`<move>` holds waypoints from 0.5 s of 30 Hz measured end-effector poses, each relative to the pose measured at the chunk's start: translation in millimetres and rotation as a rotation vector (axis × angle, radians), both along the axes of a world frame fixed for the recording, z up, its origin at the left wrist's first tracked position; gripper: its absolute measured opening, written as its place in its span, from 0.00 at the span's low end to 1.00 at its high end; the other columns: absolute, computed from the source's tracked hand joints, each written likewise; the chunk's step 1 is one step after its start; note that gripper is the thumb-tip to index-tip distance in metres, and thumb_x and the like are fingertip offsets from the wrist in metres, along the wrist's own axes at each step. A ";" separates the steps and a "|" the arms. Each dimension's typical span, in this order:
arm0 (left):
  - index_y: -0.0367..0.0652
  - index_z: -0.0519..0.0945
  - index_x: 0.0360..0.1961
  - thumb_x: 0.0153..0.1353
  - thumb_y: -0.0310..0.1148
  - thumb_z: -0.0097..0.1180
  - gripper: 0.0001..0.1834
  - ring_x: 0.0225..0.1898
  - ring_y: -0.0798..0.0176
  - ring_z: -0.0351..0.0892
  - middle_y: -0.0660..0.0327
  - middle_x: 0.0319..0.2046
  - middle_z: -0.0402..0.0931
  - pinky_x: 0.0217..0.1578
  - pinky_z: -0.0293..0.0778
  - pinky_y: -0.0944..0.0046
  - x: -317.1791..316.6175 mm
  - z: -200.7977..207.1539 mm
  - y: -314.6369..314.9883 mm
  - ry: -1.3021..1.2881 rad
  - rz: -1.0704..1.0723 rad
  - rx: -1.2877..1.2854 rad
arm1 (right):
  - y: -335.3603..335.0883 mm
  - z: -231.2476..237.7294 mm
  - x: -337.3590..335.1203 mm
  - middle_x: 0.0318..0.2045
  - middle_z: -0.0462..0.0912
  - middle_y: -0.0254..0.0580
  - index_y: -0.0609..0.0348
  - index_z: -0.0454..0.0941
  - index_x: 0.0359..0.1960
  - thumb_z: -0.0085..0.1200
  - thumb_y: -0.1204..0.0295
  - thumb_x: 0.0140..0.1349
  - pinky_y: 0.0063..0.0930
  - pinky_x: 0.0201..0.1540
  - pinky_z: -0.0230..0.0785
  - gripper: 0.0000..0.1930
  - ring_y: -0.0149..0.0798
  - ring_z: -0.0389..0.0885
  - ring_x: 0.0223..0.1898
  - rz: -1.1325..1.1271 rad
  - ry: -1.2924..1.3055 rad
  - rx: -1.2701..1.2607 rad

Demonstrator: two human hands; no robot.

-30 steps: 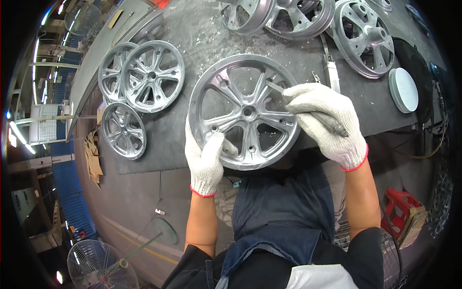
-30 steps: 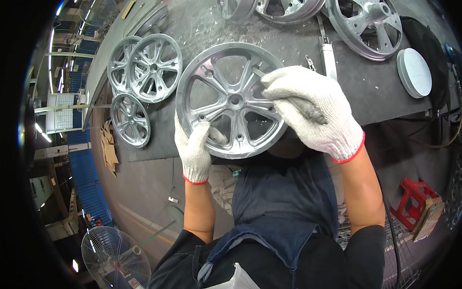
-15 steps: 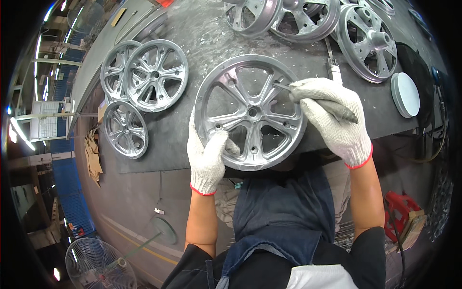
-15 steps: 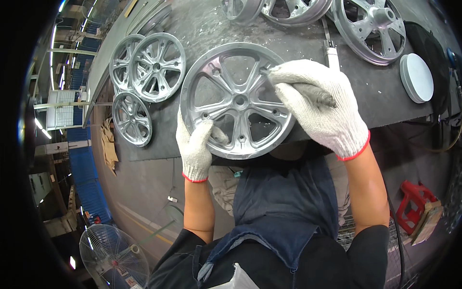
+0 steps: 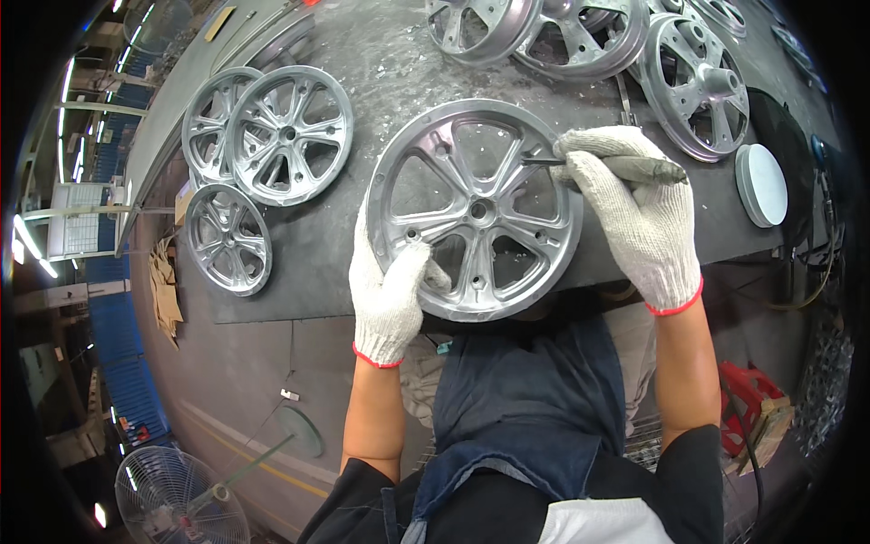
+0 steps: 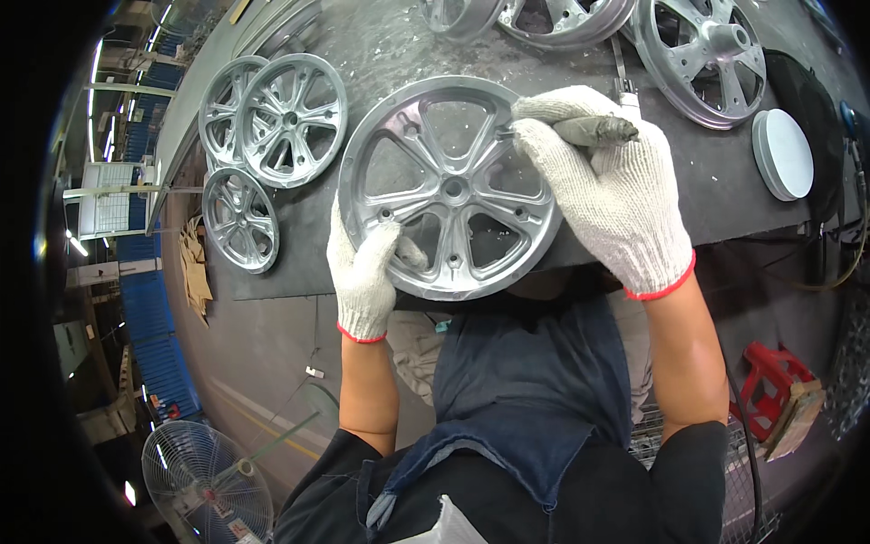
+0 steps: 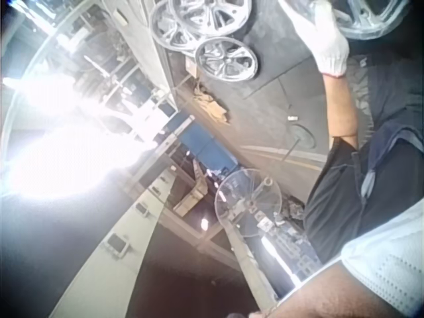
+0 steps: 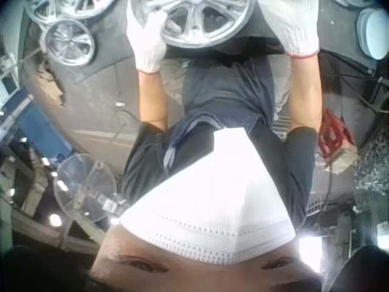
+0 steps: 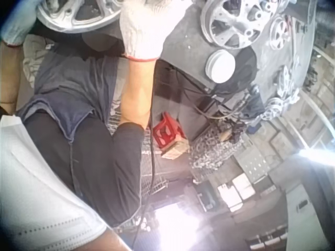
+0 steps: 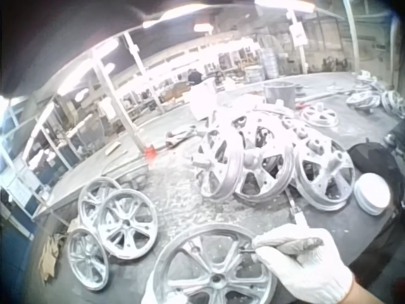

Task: The recorder uses a handheld scraping tool to remove burrs and smooth the edges of aluminum alloy wheels.

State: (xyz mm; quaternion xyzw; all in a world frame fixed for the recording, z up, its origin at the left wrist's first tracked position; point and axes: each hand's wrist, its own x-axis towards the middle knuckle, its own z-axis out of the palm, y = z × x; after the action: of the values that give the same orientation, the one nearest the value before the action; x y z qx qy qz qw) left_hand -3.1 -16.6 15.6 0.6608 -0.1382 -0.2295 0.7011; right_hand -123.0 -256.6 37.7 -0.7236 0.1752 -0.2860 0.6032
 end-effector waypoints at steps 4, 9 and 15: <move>0.38 0.53 0.83 0.69 0.17 0.51 0.42 0.27 0.67 0.81 0.51 0.43 0.81 0.30 0.82 0.66 -1.0 -2.5 3.3 0.022 0.006 -0.002 | 4.2 2.3 5.2 0.40 0.91 0.44 0.68 0.84 0.53 0.62 0.72 0.75 0.27 0.48 0.84 0.12 0.36 0.91 0.41 -0.030 -0.042 0.451; 0.39 0.53 0.83 0.69 0.17 0.51 0.43 0.29 0.67 0.82 0.50 0.46 0.82 0.31 0.82 0.66 1.0 1.8 0.9 0.020 -0.005 0.011 | 10.4 -3.1 0.3 0.48 0.89 0.50 0.70 0.82 0.55 0.55 0.78 0.78 0.35 0.54 0.86 0.10 0.41 0.91 0.46 -0.044 0.023 0.136; 0.32 0.61 0.77 0.68 0.20 0.55 0.36 0.24 0.62 0.83 0.53 0.37 0.82 0.28 0.81 0.63 2.7 2.9 -0.5 0.002 0.008 0.006 | 4.2 1.3 -2.3 0.44 0.90 0.47 0.71 0.84 0.49 0.60 0.81 0.73 0.27 0.50 0.82 0.07 0.34 0.91 0.44 0.024 0.008 0.092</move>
State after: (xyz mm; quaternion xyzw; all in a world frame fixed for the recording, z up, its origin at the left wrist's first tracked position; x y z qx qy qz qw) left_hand -0.3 -17.1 18.5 0.6634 -0.1342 -0.2277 0.7000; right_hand -125.3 -252.4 38.9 -0.6982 0.1821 -0.2675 0.6386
